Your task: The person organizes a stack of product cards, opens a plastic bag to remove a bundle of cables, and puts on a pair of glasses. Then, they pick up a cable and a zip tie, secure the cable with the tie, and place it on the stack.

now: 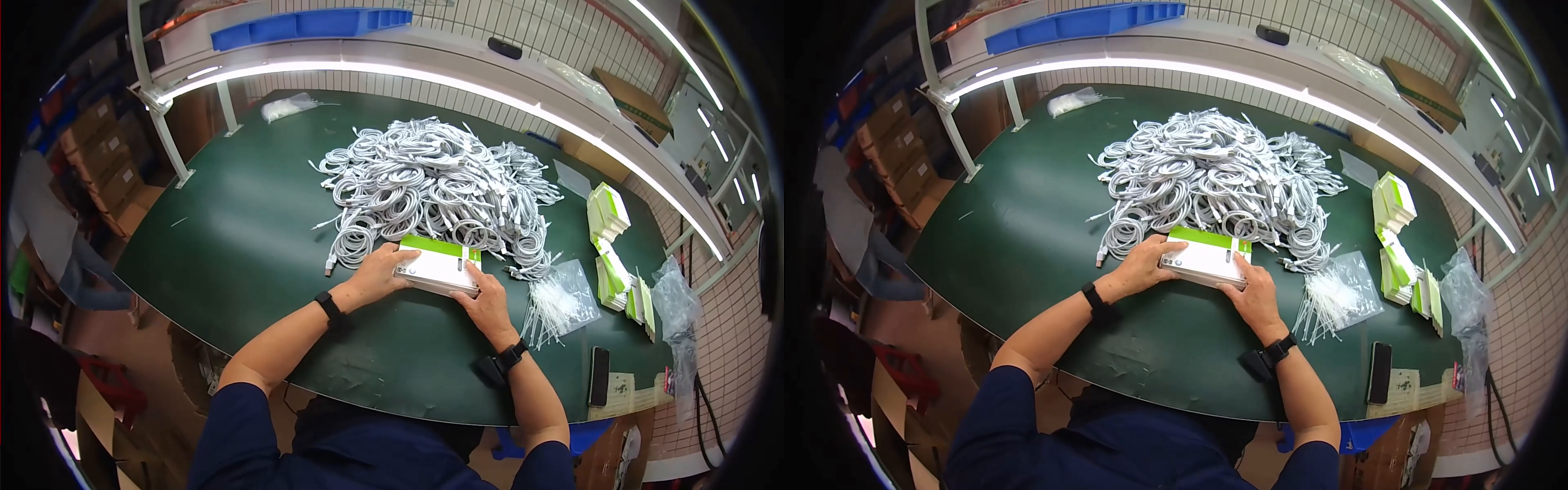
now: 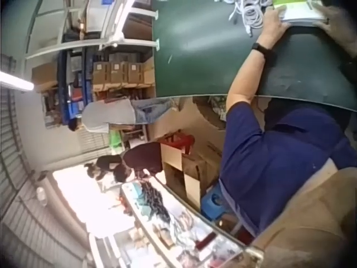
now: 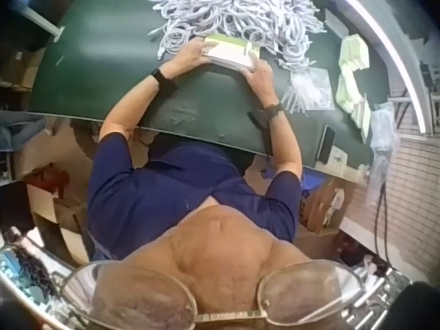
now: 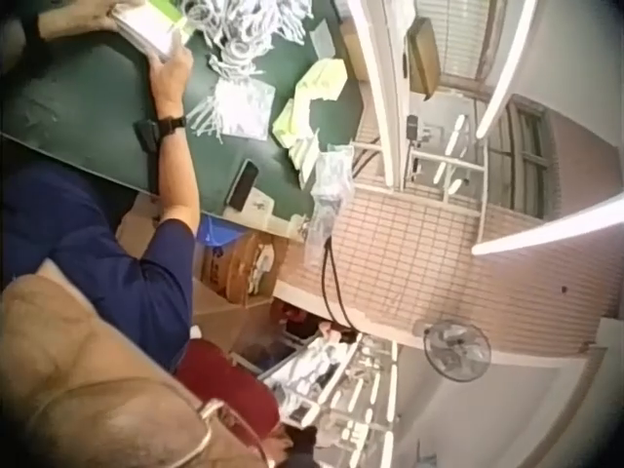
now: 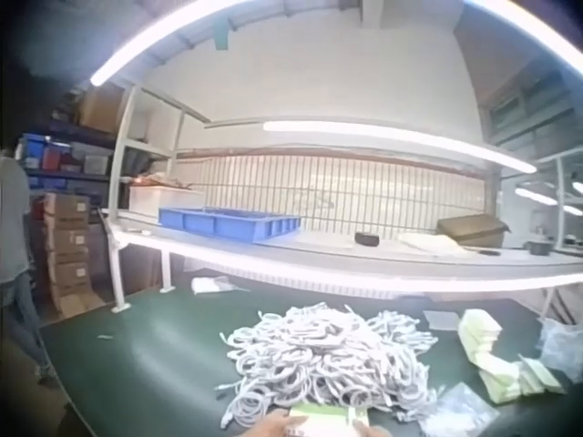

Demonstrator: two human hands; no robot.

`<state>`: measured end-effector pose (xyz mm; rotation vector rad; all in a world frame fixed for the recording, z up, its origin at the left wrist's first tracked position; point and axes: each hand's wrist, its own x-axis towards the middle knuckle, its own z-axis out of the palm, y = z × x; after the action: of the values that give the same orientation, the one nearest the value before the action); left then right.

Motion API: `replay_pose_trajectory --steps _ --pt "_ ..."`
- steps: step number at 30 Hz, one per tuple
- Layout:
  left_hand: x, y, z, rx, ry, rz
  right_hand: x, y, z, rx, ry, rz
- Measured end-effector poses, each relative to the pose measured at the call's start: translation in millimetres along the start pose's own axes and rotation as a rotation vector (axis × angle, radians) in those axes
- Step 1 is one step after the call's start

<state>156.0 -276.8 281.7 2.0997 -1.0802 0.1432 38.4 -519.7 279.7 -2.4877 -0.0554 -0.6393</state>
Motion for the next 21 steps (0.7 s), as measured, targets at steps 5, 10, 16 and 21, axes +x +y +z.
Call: replay_pose_trajectory --steps 5,10,16,21 --pt "-0.8 -6.9 0.6 -0.005 -0.016 -0.022 -4.9 1.3 4.9 0.040 0.009 0.001" --pt "8.0 -10.4 2.4 0.029 0.019 -0.003 1.8 5.4 3.2 -0.022 0.051 -0.056" --pt "12.5 16.9 -35.1 0.009 -0.122 -0.159 7.4 3.0 -5.7 0.037 -0.049 -0.052" --pt "30.8 47.2 -73.9 -0.196 0.154 -0.103 13.4 -38.0 -48.7 -0.050 0.018 -0.063"
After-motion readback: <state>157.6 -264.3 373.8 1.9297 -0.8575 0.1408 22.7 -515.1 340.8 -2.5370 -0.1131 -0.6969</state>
